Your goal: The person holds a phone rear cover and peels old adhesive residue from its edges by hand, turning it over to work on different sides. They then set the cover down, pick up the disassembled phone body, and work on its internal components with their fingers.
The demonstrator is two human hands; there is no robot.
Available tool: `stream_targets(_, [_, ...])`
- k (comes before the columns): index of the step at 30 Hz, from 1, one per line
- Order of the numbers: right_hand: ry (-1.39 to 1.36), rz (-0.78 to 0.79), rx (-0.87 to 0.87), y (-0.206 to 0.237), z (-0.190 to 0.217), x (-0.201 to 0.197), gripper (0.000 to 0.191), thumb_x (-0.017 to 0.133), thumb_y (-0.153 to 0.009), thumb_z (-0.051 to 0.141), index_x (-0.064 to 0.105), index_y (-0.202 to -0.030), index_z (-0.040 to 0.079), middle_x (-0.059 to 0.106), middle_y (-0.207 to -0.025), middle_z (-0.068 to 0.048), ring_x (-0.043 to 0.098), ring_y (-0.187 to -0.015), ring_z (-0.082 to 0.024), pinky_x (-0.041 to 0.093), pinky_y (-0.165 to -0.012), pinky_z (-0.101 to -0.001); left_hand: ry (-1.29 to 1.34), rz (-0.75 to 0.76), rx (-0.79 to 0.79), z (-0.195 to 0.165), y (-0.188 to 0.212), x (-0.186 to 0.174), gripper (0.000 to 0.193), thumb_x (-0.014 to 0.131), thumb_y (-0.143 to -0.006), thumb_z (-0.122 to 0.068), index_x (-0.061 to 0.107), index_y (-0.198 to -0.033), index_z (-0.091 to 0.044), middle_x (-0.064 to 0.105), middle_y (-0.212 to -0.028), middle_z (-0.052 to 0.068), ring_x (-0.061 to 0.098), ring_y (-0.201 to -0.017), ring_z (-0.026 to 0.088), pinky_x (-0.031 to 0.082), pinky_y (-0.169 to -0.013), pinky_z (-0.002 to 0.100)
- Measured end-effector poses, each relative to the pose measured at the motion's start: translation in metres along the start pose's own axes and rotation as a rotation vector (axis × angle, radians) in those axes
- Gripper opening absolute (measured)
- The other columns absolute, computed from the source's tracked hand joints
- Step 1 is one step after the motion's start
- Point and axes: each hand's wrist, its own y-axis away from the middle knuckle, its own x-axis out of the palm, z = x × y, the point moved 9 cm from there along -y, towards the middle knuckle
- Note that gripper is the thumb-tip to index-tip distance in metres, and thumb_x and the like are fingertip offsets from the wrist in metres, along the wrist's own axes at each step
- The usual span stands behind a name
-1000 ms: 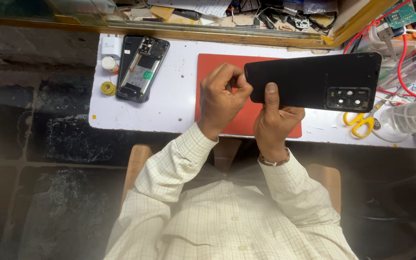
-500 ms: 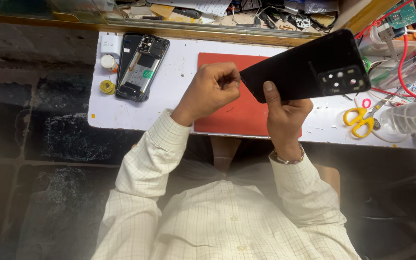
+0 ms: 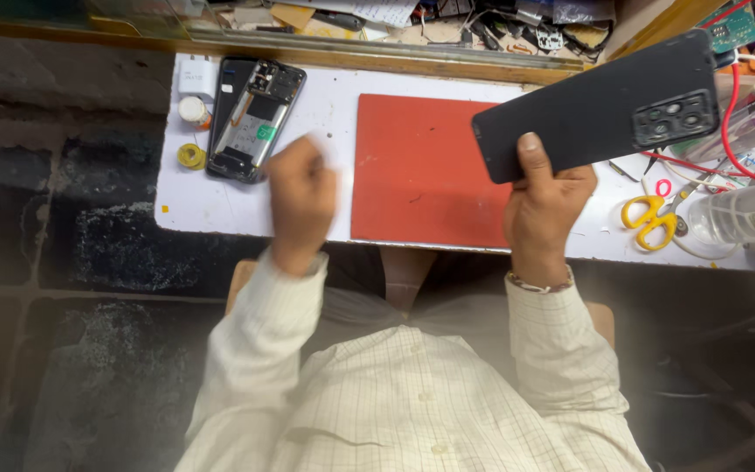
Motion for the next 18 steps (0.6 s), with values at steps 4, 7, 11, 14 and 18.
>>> stream_targets(4, [-0.029, -0.047, 0.015, -0.006, 0.009, -0.022, 0.02, 0.068, -0.102, -0.007, 0.065, -0.122, -0.006, 0.071, -0.115, -0.011, 0.07, -0.104, -0.018, 0.059, -0.099, -0.0325, -0.571, -0.24, -0.661, 0.029, 0.069, -0.123, 0.03, 0.069, -0.101, -0.017, 0.066, -0.076, 0.0, 0.068, -0.074, 0.019, 0.06, -0.065, 0.025, 0.044, -0.064, 0.038])
stream_targets(7, [-0.034, -0.054, -0.002, -0.01, 0.016, -0.032, 0.019, 0.068, -0.103, -0.009, 0.065, -0.121, -0.006, 0.071, -0.115, -0.011, 0.07, -0.104, -0.018, 0.059, -0.098, -0.0324, -0.943, -0.274, 0.009, -0.043, 0.077, -0.147, 0.009, 0.077, -0.09, -0.007, 0.069, -0.088, -0.003, 0.066, -0.118, 0.017, 0.057, -0.109, 0.03, 0.047, -0.092, 0.041])
stream_targets(11, [-0.032, -0.067, 0.029, -0.008, 0.012, -0.033, 0.021, 0.067, -0.101, -0.009, 0.064, -0.121, -0.005, 0.071, -0.114, -0.011, 0.07, -0.103, -0.019, 0.06, -0.097, -0.0321, -0.53, -0.141, -0.064, -0.027, 0.082, -0.108, 0.017, 0.079, -0.096, -0.008, 0.067, -0.106, -0.001, 0.061, -0.118, 0.012, 0.057, -0.116, 0.029, 0.047, -0.101, 0.041])
stream_targets(14, [-0.047, -0.056, 0.075, -0.001, 0.002, -0.026, 0.021, 0.067, -0.101, -0.009, 0.064, -0.121, -0.005, 0.071, -0.114, -0.011, 0.071, -0.103, -0.018, 0.06, -0.096, -0.0312, 0.025, 0.128, -0.244, 0.014, 0.067, -0.012, 0.016, 0.078, -0.084, -0.002, 0.067, -0.096, -0.004, 0.064, -0.092, 0.008, 0.049, -0.068, 0.015, 0.041, -0.059, 0.028])
stream_targets(18, [-0.037, -0.047, 0.122, 0.007, -0.007, -0.023, 0.019, 0.067, -0.101, -0.007, 0.065, -0.119, -0.004, 0.071, -0.112, -0.011, 0.071, -0.101, -0.019, 0.06, -0.094, -0.0316, -0.071, 0.33, -0.119, 0.027, 0.045, 0.068, 0.021, 0.083, -0.082, -0.012, 0.066, -0.089, -0.003, 0.064, -0.09, 0.008, 0.065, -0.076, 0.019, 0.054, -0.08, 0.036])
